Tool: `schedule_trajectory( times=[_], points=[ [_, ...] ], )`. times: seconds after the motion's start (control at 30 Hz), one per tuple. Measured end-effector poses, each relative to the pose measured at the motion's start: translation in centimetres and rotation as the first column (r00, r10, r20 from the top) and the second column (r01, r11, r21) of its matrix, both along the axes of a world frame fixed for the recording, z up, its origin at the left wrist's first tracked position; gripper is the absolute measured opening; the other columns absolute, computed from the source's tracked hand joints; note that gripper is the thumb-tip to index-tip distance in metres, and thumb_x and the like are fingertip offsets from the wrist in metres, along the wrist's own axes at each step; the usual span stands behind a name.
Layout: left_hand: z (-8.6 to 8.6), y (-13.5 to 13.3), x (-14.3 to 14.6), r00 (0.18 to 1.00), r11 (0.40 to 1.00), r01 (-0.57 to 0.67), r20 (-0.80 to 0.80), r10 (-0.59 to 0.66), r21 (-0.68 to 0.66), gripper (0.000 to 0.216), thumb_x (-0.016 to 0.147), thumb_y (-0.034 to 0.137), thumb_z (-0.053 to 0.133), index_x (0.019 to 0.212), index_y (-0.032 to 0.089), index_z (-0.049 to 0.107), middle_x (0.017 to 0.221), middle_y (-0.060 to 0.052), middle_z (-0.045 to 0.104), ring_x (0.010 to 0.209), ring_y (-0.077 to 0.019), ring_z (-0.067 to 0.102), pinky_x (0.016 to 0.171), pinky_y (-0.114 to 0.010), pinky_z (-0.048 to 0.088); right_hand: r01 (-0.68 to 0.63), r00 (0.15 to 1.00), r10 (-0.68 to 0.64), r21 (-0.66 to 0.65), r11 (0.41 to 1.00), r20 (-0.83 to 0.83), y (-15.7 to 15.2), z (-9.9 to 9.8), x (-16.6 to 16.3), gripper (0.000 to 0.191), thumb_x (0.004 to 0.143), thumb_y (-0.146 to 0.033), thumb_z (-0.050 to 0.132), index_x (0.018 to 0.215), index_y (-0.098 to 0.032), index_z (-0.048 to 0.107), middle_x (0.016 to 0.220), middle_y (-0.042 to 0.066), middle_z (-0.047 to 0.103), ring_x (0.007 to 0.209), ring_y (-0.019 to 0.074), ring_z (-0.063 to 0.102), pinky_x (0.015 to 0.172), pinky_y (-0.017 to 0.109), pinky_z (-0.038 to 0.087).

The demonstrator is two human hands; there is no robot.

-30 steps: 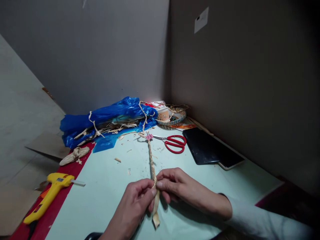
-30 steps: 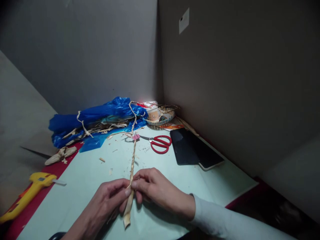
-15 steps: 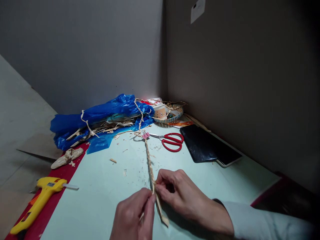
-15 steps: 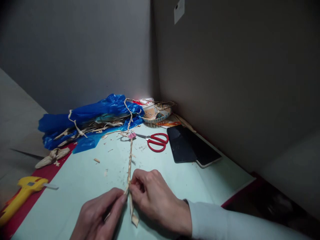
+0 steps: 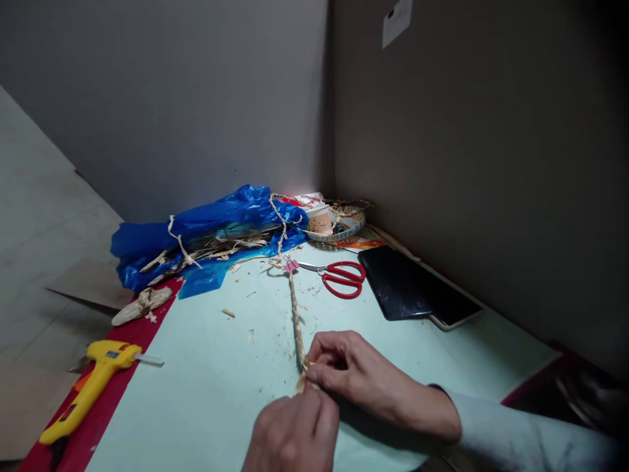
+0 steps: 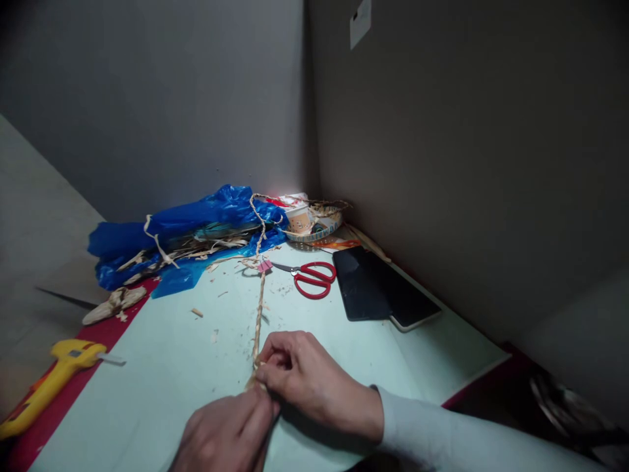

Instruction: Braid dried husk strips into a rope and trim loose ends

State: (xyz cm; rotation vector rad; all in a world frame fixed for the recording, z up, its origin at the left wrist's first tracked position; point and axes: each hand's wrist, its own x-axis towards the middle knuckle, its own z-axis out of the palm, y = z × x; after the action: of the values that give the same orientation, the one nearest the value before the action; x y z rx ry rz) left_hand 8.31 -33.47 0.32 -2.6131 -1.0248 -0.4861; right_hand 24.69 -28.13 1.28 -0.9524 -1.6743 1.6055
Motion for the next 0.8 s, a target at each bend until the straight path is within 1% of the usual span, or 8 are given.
schedule_trajectory(
  times=[0.07, 0.17, 0.23, 0.3, 0.4, 0.53, 0.7, 0.8],
  points=[
    [1.0, 0.3, -0.2, 0.96, 0.974, -0.078, 0.248, 0.132, -0.214, 0.021, 0.089, 0.017, 0.049, 0.072, 0.02, 0.062, 0.057, -0.003, 0.06, 0.05, -0.0171, 0.057, 0.05, -0.03, 0.038, -0.004, 0.999, 0.002, -0.035, 0.999, -0.055, 0.0, 0.1, 0.1, 0.01, 0.079, -0.021, 0.064, 0.077, -0.013, 0.057, 0.064, -0.001, 0.057, 0.058, 0.0104, 0.046, 0.052, 0.021, 0.032],
    [2.5, 1.2, -0.5, 0.69, 0.779, -0.118, 0.514, 0.51, -0.616, 0.026, 0.094, 0.026, 0.044, 0.072, 0.022, 0.058, 0.067, -0.002, 0.061, 0.062, -0.0165, 0.057, 0.06, -0.027, 0.041, -0.054, 0.986, 0.036, -0.108, 0.993, -0.162, 0.0, 0.3, 0.2, 0.021, 0.08, -0.031, 0.067, 0.08, -0.013, 0.056, 0.069, 0.003, 0.063, 0.06, 0.0115, 0.05, 0.056, 0.022, 0.034],
    [2.8, 2.1, -0.7, 0.576, 0.582, 0.087, 0.517, 0.633, -0.809, 0.018, 0.091, 0.032, 0.05, 0.079, 0.021, 0.06, 0.075, -0.002, 0.064, 0.071, -0.017, 0.058, 0.067, -0.026, 0.043, -0.069, 0.982, 0.047, -0.117, 0.991, -0.185, 0.0, 0.3, 0.2, 0.025, 0.083, -0.037, 0.065, 0.082, -0.013, 0.056, 0.074, 0.005, 0.066, 0.064, 0.0134, 0.055, 0.059, 0.023, 0.038],
    [2.4, 2.9, -0.7, 0.53, 0.357, 0.351, 0.498, 0.686, -0.865, 0.018, 0.089, 0.037, 0.054, 0.084, 0.02, 0.059, 0.07, 0.001, 0.061, 0.06, -0.013, 0.052, 0.057, -0.023, 0.041, -0.067, 0.984, 0.052, -0.088, 0.994, -0.168, 0.0, 0.2, 0.3, 0.026, 0.085, -0.039, 0.061, 0.085, -0.013, 0.057, 0.077, 0.006, 0.068, 0.069, 0.0161, 0.059, 0.062, 0.025, 0.041],
    [1.2, 3.5, -0.7, 0.454, 0.181, 0.529, 0.457, 0.765, -0.829, 0.021, 0.085, 0.039, 0.059, 0.084, 0.019, 0.054, 0.061, 0.005, 0.054, 0.041, -0.0049, 0.03, 0.039, -0.018, 0.022, -0.062, 0.996, 0.062, -0.008, 0.998, -0.071, -0.2, 0.3, 0.5, 0.019, 0.089, -0.033, 0.055, 0.086, -0.014, 0.057, 0.079, 0.007, 0.069, 0.073, 0.018, 0.062, 0.064, 0.026, 0.043],
    [0.6, 3.2, -0.7, 0.475, 0.167, 0.417, 0.371, 0.798, -0.893, 0.02, 0.083, 0.038, 0.06, 0.08, 0.02, 0.052, 0.05, 0.01, 0.044, 0.038, -0.0051, 0.02, 0.037, -0.019, 0.014, -0.048, 0.974, -0.003, 0.217, 0.975, 0.226, -1.1, 0.7, 0.7, 0.017, 0.093, -0.028, 0.047, 0.084, -0.017, 0.057, 0.076, 0.003, 0.068, 0.065, 0.0149, 0.057, 0.059, 0.025, 0.039],
    [1.4, 2.5, -0.5, 0.617, 0.358, 0.066, 0.32, 0.719, -0.931, 0.028, 0.088, 0.039, 0.051, 0.068, 0.019, 0.051, 0.056, 0.007, 0.041, 0.055, -0.0116, 0.036, 0.049, -0.023, 0.027, -0.067, 0.867, -0.214, 0.53, 0.845, 0.45, -2.2, 0.2, 0.7, 0.022, 0.095, -0.025, 0.044, 0.074, -0.02, 0.049, 0.067, -0.001, 0.057, 0.057, 0.0122, 0.045, 0.056, 0.026, 0.032],
    [1.8, 2.2, -0.3, 0.664, 0.398, -0.02, 0.286, 0.691, -0.917, 0.032, 0.089, 0.038, 0.046, 0.063, 0.021, 0.042, 0.059, 0.006, 0.038, 0.058, -0.0132, 0.034, 0.052, -0.025, 0.027, -0.085, 0.871, -0.272, 0.669, 0.738, 0.41, -2.3, -0.8, 0.7, 0.019, 0.094, -0.021, 0.043, 0.076, -0.02, 0.048, 0.069, 0.0, 0.056, 0.06, 0.0126, 0.045, 0.057, 0.026, 0.031]
  ],
)
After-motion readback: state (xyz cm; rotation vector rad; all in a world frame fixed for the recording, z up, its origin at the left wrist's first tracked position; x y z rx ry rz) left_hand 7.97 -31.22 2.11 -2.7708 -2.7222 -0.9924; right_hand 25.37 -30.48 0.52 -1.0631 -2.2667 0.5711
